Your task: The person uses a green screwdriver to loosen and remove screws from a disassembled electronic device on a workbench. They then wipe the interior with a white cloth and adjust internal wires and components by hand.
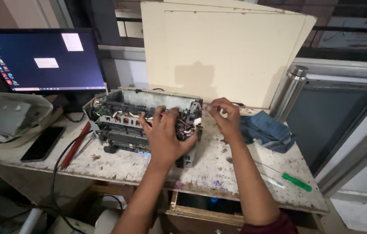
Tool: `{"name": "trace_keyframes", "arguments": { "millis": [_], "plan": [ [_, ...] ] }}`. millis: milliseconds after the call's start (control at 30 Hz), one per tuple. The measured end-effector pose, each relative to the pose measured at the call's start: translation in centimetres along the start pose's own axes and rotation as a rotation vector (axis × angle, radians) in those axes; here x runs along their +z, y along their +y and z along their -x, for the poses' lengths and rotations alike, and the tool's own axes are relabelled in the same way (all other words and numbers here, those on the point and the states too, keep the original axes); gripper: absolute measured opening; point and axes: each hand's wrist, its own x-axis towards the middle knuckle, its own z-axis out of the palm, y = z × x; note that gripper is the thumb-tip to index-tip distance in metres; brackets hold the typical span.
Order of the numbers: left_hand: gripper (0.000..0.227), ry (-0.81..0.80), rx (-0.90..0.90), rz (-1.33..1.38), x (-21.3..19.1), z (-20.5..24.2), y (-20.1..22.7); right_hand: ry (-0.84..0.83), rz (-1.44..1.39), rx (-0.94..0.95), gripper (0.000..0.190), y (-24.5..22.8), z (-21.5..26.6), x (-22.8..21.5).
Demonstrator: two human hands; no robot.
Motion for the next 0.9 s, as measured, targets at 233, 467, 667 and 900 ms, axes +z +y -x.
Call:
{"name": "trace_keyframes", "arguments": {
  "millis": [233, 467, 667, 900],
  "plan": [
    [0.073, -0.027, -0.024, 0.049, -0.4, -0.2, -0.2, -0.262, 0.034, -0.271, 0.034, -6.6, 0.5, 1.1],
    [0.074, 0.014, 0.063, 0.069, -0.9, 0.0, -0.6, -0.148, -0.220, -0.133, 0.085, -2.9, 1.7, 1.9],
    [0.072, 0.022, 0.091, 0.163, -0.6, 0.5, -1.3, -0.159, -0.521, 0.075, 0.087, -0.2, 2.7, 0.9],
    [0.079, 0.033, 0.124, 0.178, -0.5, 0.7, -1.6, -0.563, -0.401, 0.118, 0.062, -0.3, 1.0, -1.8]
  ]
}}
